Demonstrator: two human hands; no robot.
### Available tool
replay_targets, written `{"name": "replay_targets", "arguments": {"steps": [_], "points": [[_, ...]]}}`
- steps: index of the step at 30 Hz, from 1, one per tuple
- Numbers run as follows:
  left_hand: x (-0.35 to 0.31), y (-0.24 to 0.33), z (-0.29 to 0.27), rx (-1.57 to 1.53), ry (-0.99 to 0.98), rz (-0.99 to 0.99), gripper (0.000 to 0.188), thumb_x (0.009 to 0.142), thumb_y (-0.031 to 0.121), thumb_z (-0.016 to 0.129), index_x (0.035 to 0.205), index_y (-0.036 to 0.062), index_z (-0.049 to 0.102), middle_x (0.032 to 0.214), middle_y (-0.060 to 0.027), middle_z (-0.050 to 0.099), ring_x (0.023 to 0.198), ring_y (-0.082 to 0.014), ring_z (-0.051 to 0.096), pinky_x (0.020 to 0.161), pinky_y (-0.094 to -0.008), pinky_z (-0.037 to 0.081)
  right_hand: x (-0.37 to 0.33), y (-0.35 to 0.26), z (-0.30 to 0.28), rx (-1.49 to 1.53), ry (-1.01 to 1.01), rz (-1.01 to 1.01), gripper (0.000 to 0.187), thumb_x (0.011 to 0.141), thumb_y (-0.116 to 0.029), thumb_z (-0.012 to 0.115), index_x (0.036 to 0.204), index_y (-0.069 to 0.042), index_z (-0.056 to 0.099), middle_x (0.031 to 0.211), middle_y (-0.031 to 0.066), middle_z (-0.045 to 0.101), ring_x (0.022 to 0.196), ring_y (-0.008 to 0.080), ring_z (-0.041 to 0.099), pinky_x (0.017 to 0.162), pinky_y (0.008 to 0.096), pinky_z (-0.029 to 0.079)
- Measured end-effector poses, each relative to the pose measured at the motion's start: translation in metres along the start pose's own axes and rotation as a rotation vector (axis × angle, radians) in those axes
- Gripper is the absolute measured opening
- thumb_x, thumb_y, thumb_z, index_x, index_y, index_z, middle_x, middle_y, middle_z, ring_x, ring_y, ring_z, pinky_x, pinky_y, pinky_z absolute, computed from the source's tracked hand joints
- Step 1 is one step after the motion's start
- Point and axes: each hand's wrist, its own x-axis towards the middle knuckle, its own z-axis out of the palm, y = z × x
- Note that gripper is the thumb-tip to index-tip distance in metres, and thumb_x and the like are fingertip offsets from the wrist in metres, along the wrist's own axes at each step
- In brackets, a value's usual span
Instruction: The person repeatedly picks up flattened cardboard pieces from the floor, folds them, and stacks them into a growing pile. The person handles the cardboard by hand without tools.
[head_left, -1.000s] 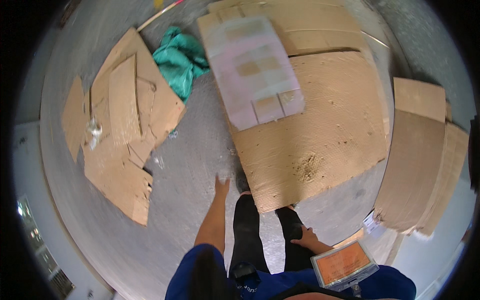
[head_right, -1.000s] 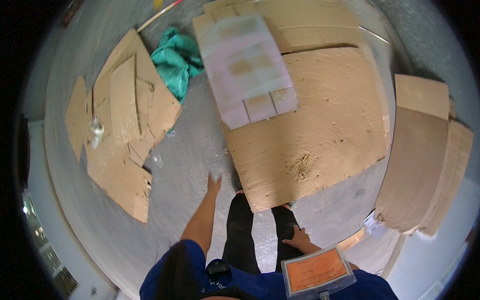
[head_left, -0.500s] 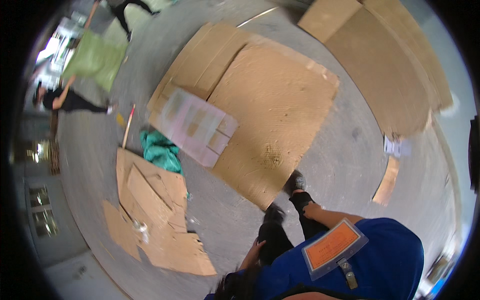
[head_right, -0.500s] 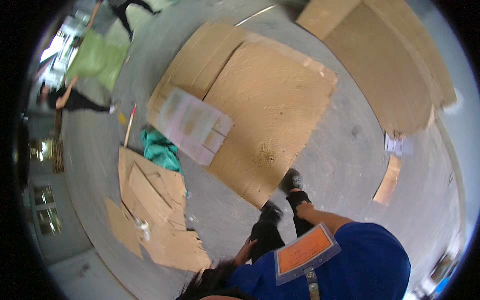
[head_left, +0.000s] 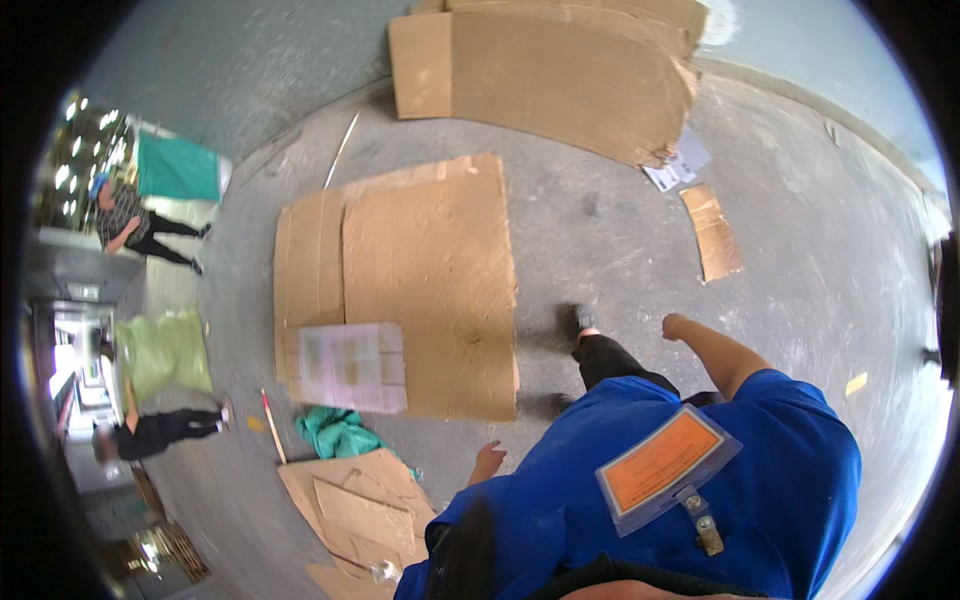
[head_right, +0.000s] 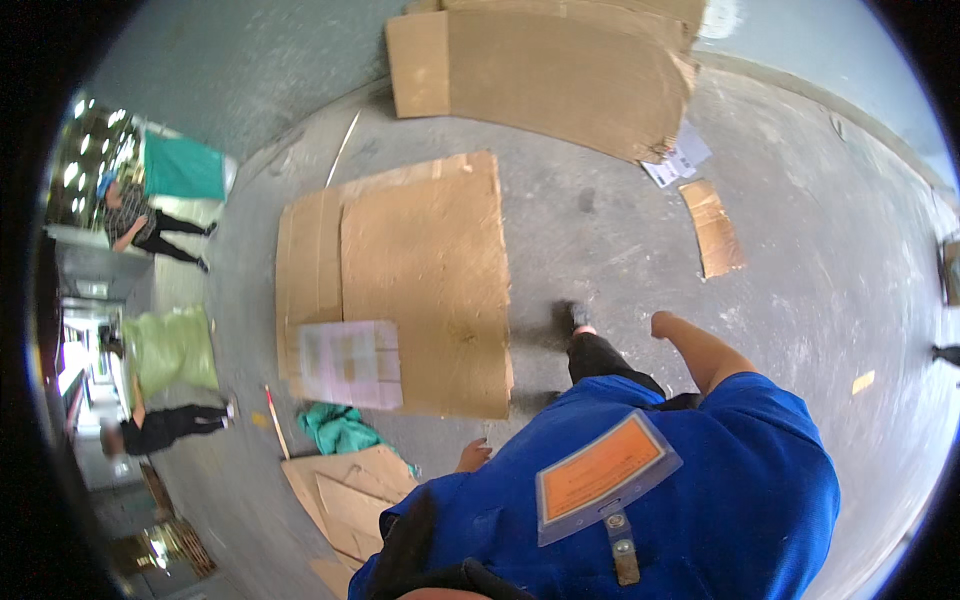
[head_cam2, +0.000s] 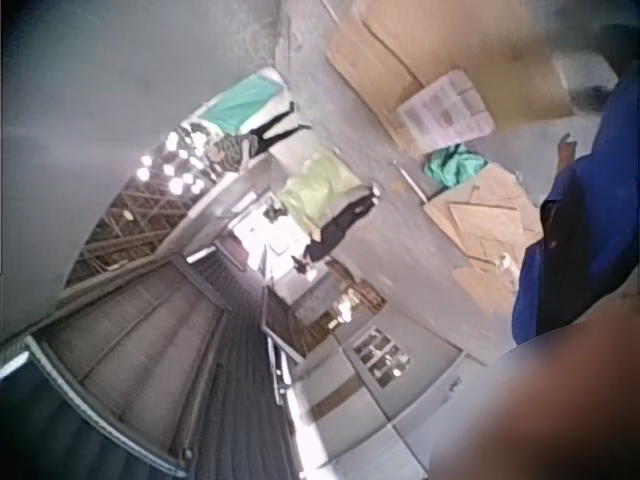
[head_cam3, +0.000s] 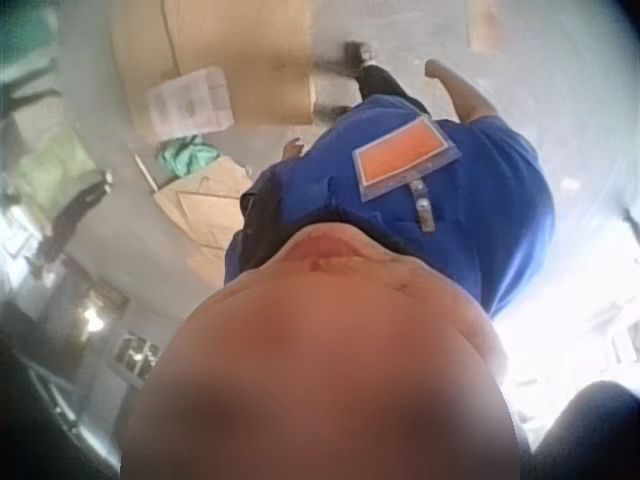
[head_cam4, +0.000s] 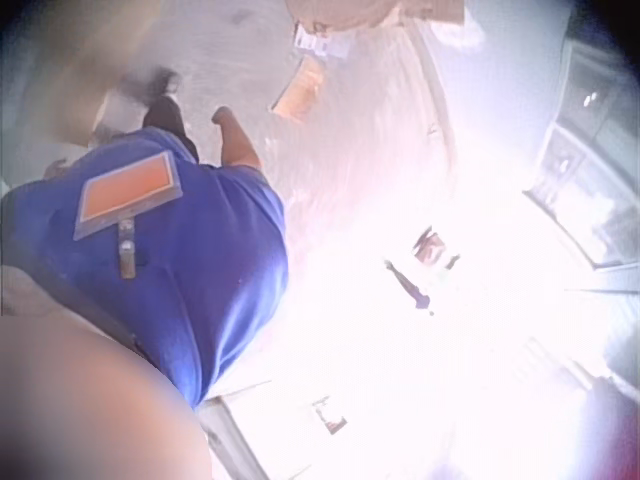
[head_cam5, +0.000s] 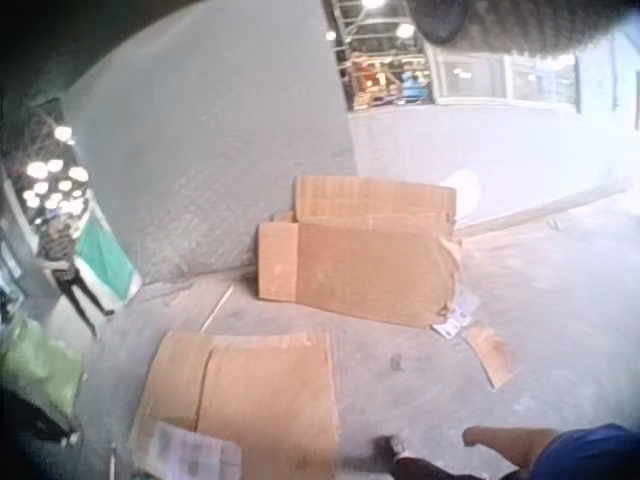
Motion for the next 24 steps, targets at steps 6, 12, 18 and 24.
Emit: {"name": "replay_targets", "arguments": {"steps": [6,12,18,24], "points": [[0.075,0.029,-0.032,-0.022,-0.047,-0.046,0.044,0.069,0.016,0.057,0.111,0.0057,0.05,0.075,-0.0104,0.061,0.059,-0.0155,0.055,0.053,-0.0282,0.044,-0.007,0.091,-0.012,0.127,0.139,-0.044,0.034,0.072,-0.036,0.051,0.085,-0.007,0.063,0.095,0.0137,0.058,0.092,0.0295,0.053,0.08,0.0393,0.042],[0.153,0.196,-0.065,0.049,-0.02,-0.02,0.043,0.071,0.017,0.056,0.112,0.0061,0.05,0.074,-0.0088,0.06,0.059,-0.0138,0.054,0.051,-0.026,0.043,0.031,0.183,-0.077,0.244,0.196,-0.056,0.042,0.068,-0.04,0.058,0.095,-0.007,0.06,0.102,0.0125,0.056,0.096,0.0292,0.05,0.084,0.0385,0.039],[0.218,0.383,-0.099,-0.036,-0.037,0.065,0.041,0.072,0.017,0.055,0.112,0.0066,0.05,0.073,-0.0071,0.059,0.059,-0.0121,0.053,0.049,-0.0237,0.041,0.017,0.286,-0.218,0.656,0.445,0.165,0.041,0.063,-0.03,0.062,0.096,-0.006,0.058,0.098,0.0144,0.057,0.091,0.0309,0.053,0.08,0.0377,0.042],[0.279,0.56,-0.102,-0.173,-0.119,0.095,0.039,0.079,0.024,0.054,0.115,0.0107,0.047,0.098,-0.0059,0.055,0.078,-0.0129,0.053,0.06,-0.0247,0.042,0.017,0.314,-0.307,0.793,0.528,0.273,0.042,0.063,-0.026,0.065,0.101,-0.01,0.056,0.101,0.0154,0.055,0.094,0.0306,0.052,0.08,0.0381,0.042]]}}
